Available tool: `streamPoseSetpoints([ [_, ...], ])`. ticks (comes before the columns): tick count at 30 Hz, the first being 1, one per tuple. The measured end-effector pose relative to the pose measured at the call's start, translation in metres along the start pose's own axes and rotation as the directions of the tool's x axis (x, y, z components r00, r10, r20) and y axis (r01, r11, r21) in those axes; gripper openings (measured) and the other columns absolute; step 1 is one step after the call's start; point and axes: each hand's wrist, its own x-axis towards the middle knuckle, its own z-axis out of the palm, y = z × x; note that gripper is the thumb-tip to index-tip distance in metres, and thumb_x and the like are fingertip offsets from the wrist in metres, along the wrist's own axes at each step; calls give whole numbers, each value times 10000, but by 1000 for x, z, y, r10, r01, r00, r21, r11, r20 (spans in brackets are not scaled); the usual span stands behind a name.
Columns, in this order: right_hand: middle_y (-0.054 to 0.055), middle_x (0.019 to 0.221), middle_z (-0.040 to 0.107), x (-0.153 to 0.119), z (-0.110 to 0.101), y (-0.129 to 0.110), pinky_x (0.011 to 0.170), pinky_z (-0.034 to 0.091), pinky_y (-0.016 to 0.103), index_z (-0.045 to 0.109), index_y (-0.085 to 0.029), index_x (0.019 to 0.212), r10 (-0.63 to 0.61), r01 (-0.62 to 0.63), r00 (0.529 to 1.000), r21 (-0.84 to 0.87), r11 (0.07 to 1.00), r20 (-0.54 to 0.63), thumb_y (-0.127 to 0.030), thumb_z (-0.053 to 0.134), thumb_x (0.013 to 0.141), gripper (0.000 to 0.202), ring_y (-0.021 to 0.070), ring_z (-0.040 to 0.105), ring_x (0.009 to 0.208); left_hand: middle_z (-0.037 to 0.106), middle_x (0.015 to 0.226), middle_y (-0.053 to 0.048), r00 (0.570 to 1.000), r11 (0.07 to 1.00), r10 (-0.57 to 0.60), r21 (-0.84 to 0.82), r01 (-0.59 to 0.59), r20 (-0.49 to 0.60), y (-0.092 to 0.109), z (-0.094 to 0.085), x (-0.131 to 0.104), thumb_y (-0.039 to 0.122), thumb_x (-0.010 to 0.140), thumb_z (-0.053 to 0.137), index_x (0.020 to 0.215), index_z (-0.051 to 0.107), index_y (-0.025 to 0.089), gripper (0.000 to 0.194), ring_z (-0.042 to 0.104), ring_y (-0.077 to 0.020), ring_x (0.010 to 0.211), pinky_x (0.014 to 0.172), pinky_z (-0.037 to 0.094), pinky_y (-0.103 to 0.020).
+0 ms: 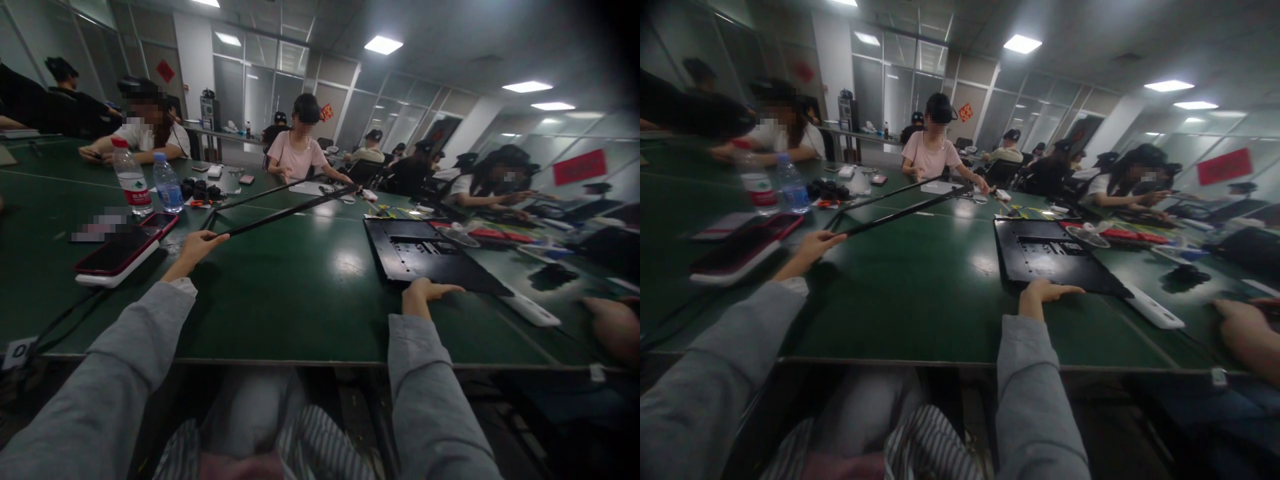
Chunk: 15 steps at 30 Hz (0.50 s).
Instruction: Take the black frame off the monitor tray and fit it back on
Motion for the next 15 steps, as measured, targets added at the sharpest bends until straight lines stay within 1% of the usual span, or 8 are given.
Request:
streamPoseSetpoints([
  [2, 267, 1642, 422, -9, 5, -2, 1270, 349, 516, -193, -185, 1708, -10, 11, 1000, -24, 1000, 19, -135, 296, 972, 885, 291, 440, 1542, 742, 816, -46, 999, 999, -4, -53, 2, -46, 2, 0, -1, 789, 635, 776, 855, 790, 218, 612, 669, -244, 830, 725, 478, -327],
  [4, 293, 1635, 426, -18, 11, -2, 1268, 354, 524, -214, -129, 1695, -11, 12, 999, -38, 999, 32, -125, 282, 946, 898, 297, 455, 1535, 711, 761, -37, 997, 996, -22, -85, 15, -77, 5, 0, -4, 772, 639, 784, 845, 781, 206, 603, 643, -229, 778, 687, 462, -321],
  [6, 292, 1610, 468, -26, 16, -1, 1267, 361, 513, -170, -100, 1703, -30, 32, 999, -40, 999, 39, -122, 306, 913, 924, 292, 476, 1524, 675, 710, -24, 995, 994, -39, -105, 29, -96, 8, 0, -6, 767, 643, 783, 845, 775, 194, 607, 613, -213, 729, 654, 444, -315],
  [8, 273, 1579, 512, -35, 21, 1, 1261, 372, 519, -108, -109, 1720, -91, 94, 994, -38, 995, 64, -156, 360, 902, 943, 305, 502, 1506, 673, 715, -19, 993, 993, -37, -117, 24, -114, 9, 1, -7, 764, 645, 784, 863, 774, 186, 618, 602, -204, 719, 647, 437, -310],
  [10, 238, 1536, 559, -42, 27, 3, 1232, 414, 536, -39, -145, 1737, -188, 189, 969, 8, 982, 158, -222, 430, 907, 956, 325, 577, 1437, 699, 765, -27, 990, 994, -21, -111, 6, -136, 8, 1, -6, 758, 655, 781, 886, 773, 185, 617, 617, -209, 750, 666, 447, -309],
  [12, 189, 1463, 617, -48, 34, 4, 1140, 510, 551, 44, -198, 1747, -262, 233, 912, 126, 964, 317, -312, 510, 895, 978, 327, 697, 1256, 726, 823, -41, 988, 996, -1, -87, -13, -152, 6, 1, -4, 746, 674, 775, 897, 767, 193, 597, 645, -226, 801, 704, 469, -317],
  [13, 168, 1415, 646, -51, 38, 4, 1068, 561, 551, 69, -215, 1748, -268, 207, 878, 191, 960, 396, -345, 543, 877, 1001, 313, 741, 1128, 734, 846, -47, 988, 997, 14, -74, -26, -155, 5, 1, -3, 740, 686, 770, 898, 763, 197, 583, 657, -236, 826, 726, 481, -323],
  [15, 141, 1328, 686, -58, 47, 2, 924, 624, 535, 81, -224, 1748, -206, 81, 840, 259, 962, 502, -358, 584, 835, 1050, 266, 753, 898, 747, 887, -57, 988, 997, 45, -51, -53, -149, 4, 0, -1, 728, 703, 765, 904, 756, 204, 561, 675, -249, 872, 770, 499, -333],
])
